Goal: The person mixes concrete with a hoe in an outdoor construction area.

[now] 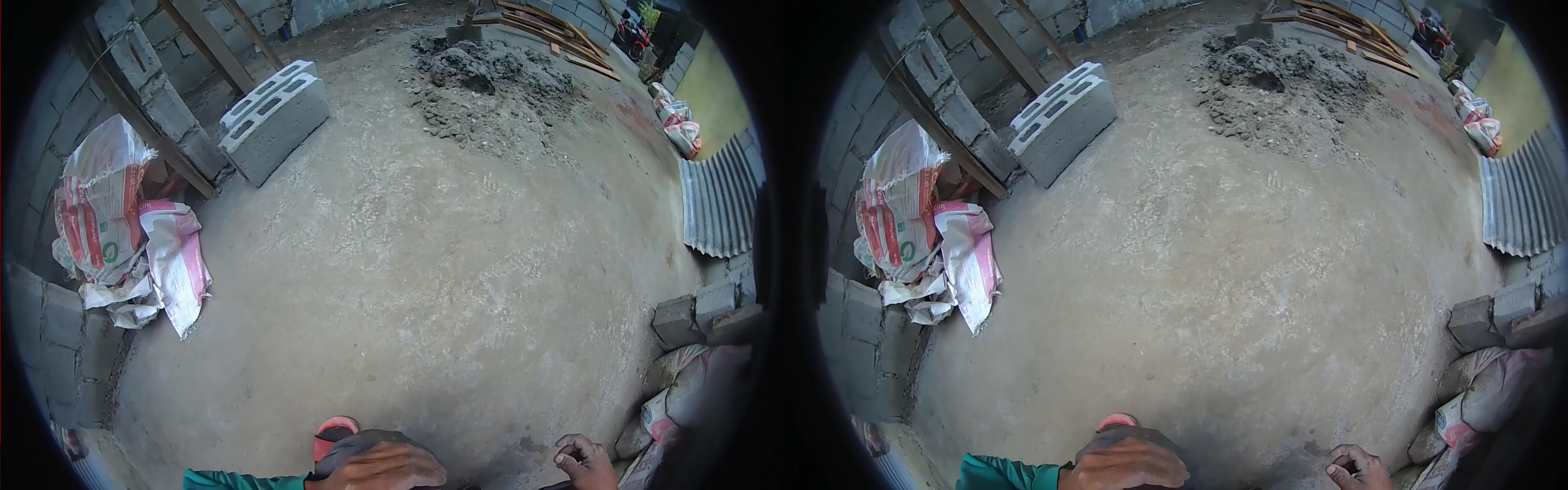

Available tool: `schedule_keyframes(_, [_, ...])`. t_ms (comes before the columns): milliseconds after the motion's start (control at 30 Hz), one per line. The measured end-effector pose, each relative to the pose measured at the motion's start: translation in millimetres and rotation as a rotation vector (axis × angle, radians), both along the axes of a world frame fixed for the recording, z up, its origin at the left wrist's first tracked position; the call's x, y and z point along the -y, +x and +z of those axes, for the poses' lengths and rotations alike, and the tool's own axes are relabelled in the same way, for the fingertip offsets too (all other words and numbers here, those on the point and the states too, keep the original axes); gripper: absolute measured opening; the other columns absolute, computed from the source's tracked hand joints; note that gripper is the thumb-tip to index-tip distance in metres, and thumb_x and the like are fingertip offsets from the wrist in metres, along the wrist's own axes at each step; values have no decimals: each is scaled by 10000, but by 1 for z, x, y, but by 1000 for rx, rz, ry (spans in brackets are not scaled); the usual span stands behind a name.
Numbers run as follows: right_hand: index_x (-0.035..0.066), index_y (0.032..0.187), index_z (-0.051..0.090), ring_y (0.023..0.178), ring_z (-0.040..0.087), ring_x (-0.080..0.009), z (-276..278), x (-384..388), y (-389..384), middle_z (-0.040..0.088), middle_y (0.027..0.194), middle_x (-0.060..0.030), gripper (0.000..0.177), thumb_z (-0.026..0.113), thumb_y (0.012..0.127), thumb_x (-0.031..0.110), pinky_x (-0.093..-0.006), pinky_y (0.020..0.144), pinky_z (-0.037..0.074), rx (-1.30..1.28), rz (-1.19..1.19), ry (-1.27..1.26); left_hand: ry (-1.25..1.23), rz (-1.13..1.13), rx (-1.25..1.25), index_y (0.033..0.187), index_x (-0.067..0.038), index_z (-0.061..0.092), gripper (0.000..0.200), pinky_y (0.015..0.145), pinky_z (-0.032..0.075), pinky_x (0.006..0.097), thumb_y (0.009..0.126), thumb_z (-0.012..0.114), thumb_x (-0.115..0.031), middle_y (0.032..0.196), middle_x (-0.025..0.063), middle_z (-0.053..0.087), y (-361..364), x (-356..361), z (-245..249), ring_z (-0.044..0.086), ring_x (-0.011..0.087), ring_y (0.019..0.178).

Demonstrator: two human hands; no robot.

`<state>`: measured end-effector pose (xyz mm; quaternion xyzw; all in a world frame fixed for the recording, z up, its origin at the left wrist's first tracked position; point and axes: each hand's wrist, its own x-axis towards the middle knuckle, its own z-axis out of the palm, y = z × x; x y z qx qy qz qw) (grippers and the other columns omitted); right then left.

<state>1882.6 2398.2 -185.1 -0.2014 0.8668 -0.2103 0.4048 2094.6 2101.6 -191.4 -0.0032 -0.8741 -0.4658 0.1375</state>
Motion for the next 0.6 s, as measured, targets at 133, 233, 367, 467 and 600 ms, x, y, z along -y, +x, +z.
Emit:
schedule_keyframes(133, [-3, 1130, 623, 987, 592, -168, -39, -23, -16, 658, 1036, -95, 293, 612, 924, 205, -310, 867, 478, 156, -280, 24, 112, -74, -19, 988, -52, 673, 240, 844, 491, 464, 840, 655, -241, 1004, 157, 661, -2, 9, -1, 612, 357, 959])
schedule_keyframes(233, [5, 1098, 633, 939, 601, -192, -78, -49, -22, 643, 968, -93, 306, 583, 950, 268, -304, 841, 487, 186, -393, 16, 181, -79, -8, 1006, -54, 672, 253, 856, 484, 468, 846, 649, -250, 1021, 159, 659, 2, 16, 1, 608, 358, 974])
schedule_keyframes(367, [-34, 1105, 582, 773, 671, -219, -101, -61, -26, 678, 875, -135, 255, 572, 966, 180, -326, 710, 544, 533, -583, -64, 227, -77, 16, 1030, -58, 670, 271, 872, 476, 473, 854, 640, -262, 1044, 161, 658, 10, 27, 4, 602, 361, 995])
schedule_keyframes(467, [-41, 1118, 580, 787, 669, -199, -93, -35, -22, 675, 893, -132, 249, 570, 972, 160, -308, 721, 546, 544, -578, -113, 240, -58, 50, 1049, -60, 669, 285, 884, 469, 478, 860, 633, -271, 1061, 162, 657, 14, 33, 10, 597, 363, 1010])
schedule_keyframes(600, [-19, 1107, 588, 794, 671, -198, -75, 10, -12, 680, 896, -111, 247, 609, 956, 176, -302, 721, 539, 372, -350, -198, 205, 17, 136, 1073, -63, 667, 303, 900, 460, 483, 868, 624, -283, 1084, 164, 655, 21, 35, 8, 591, 365, 1031])
